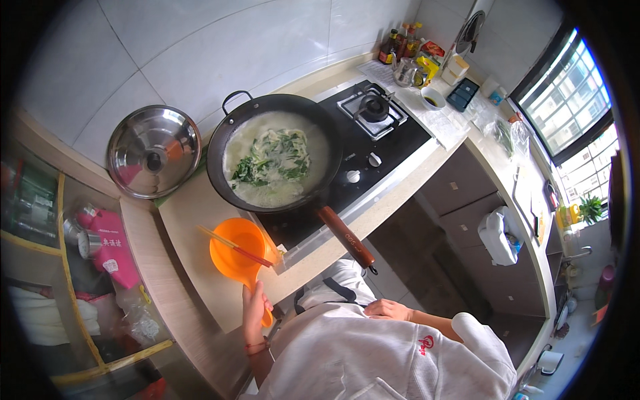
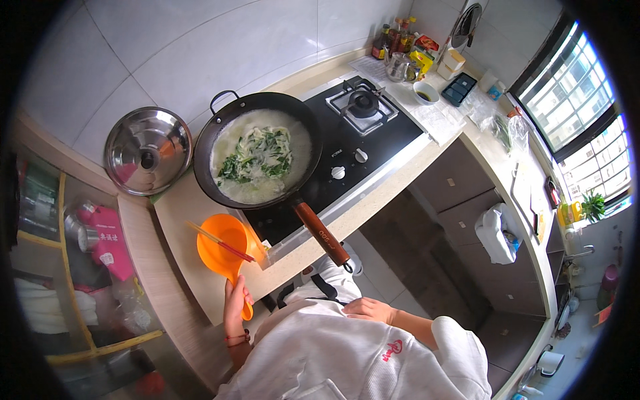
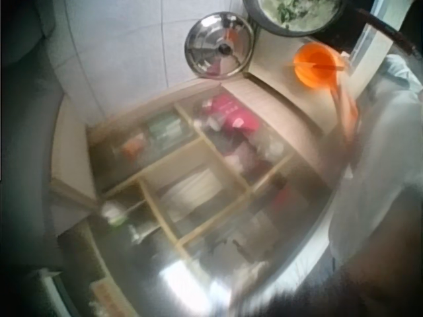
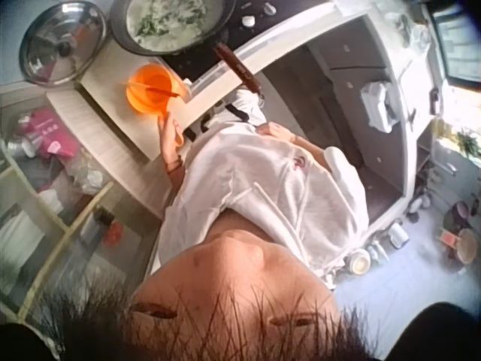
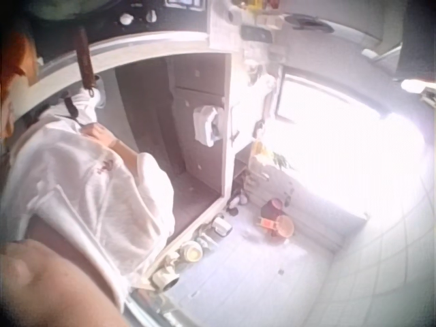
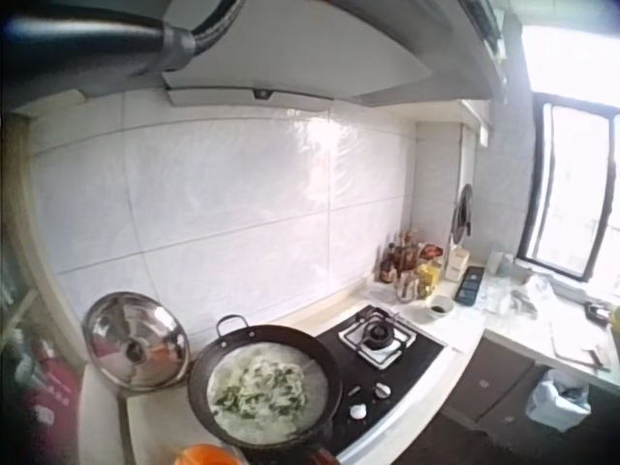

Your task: The person rinses an orange ladle in the sink, then uses chopsticks to stir a boiling soup containing leafy greens in a wok on the stove. They adjust the stove's heat control knob while holding the ladle.

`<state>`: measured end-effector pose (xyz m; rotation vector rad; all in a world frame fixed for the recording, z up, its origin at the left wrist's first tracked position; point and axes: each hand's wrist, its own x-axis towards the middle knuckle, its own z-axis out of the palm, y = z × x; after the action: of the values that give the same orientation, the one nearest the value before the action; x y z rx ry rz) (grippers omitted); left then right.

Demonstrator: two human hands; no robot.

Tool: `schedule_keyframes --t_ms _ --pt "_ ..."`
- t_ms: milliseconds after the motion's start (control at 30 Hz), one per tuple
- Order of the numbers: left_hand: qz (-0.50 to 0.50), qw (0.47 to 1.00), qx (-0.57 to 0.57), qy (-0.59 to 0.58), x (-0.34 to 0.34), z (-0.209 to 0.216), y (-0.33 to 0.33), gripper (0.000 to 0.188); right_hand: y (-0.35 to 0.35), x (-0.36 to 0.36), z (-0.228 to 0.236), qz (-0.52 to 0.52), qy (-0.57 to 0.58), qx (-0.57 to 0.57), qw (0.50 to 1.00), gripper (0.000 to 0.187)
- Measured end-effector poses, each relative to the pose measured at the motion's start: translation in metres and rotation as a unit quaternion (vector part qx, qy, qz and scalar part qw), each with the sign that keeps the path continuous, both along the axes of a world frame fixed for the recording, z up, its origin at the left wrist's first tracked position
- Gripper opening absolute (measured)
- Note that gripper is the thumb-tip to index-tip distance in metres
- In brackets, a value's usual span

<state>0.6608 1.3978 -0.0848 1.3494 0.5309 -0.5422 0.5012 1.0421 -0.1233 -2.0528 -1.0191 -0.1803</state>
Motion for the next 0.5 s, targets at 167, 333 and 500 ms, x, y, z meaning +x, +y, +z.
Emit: schedule_keyframes --t_ms 167,333,500 --pt "0.005 1.000 -0.006 0.018 0.0008 0.0071 -0.0030 0.029 0.0011 -0.0026 0.0004 -0.010 -0.001 -0.006 1.000 0.035" --pt "0.003 1.000 -0.008 0.016 0.0016 0.0042 -0.0017 0.027 -0.0008 -0.0012 0.0018 -0.011 0.001 -0.005 1.000 0.035" --pt "0.004 1.000 -0.011 0.017 0.0017 0.0063 -0.0044 0.028 -0.0028 0.0017 0.0031 -0.011 -0.002 -0.007 1.000 0.035"
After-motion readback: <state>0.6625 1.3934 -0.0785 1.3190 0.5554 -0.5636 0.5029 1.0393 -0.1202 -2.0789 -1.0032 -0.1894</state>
